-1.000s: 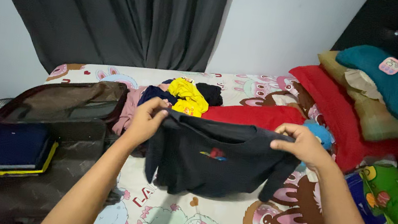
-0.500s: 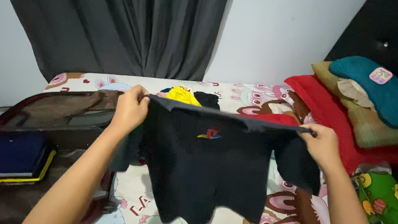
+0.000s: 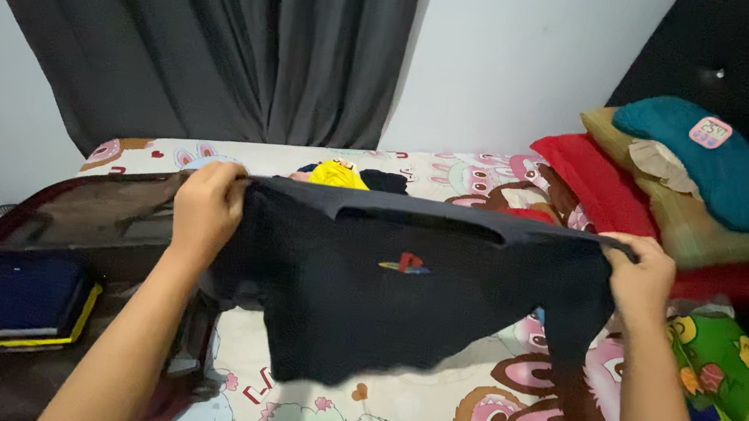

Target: The person folds a blue shirt and a black shirt on a bed and places them into an open suitcase.

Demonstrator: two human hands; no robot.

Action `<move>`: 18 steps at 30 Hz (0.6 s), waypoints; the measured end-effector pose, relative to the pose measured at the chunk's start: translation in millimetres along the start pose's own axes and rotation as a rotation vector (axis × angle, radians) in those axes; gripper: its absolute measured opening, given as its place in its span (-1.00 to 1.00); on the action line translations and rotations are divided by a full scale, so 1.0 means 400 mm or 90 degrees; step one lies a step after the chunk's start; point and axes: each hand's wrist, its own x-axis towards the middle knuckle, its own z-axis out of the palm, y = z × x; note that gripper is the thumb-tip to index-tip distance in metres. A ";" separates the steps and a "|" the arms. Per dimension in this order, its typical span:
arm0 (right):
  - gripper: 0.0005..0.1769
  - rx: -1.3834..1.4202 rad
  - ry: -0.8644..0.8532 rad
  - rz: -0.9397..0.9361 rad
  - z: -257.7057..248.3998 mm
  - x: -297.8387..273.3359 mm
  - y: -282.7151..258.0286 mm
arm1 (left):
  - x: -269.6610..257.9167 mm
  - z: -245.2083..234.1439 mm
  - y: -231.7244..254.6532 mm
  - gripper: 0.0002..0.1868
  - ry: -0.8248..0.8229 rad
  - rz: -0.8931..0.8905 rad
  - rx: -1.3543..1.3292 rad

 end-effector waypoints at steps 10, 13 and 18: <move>-0.79 0.175 0.061 0.355 -0.093 -0.078 0.186 | -0.029 0.068 0.053 -0.42 -0.375 0.016 -0.243; -0.61 0.335 0.061 0.560 -0.156 -0.081 0.300 | -0.059 0.115 0.118 -0.62 -0.590 -0.029 0.021; -0.58 0.489 0.136 0.444 -0.186 0.074 0.286 | -0.174 0.211 0.229 -0.73 -0.549 -0.166 -0.185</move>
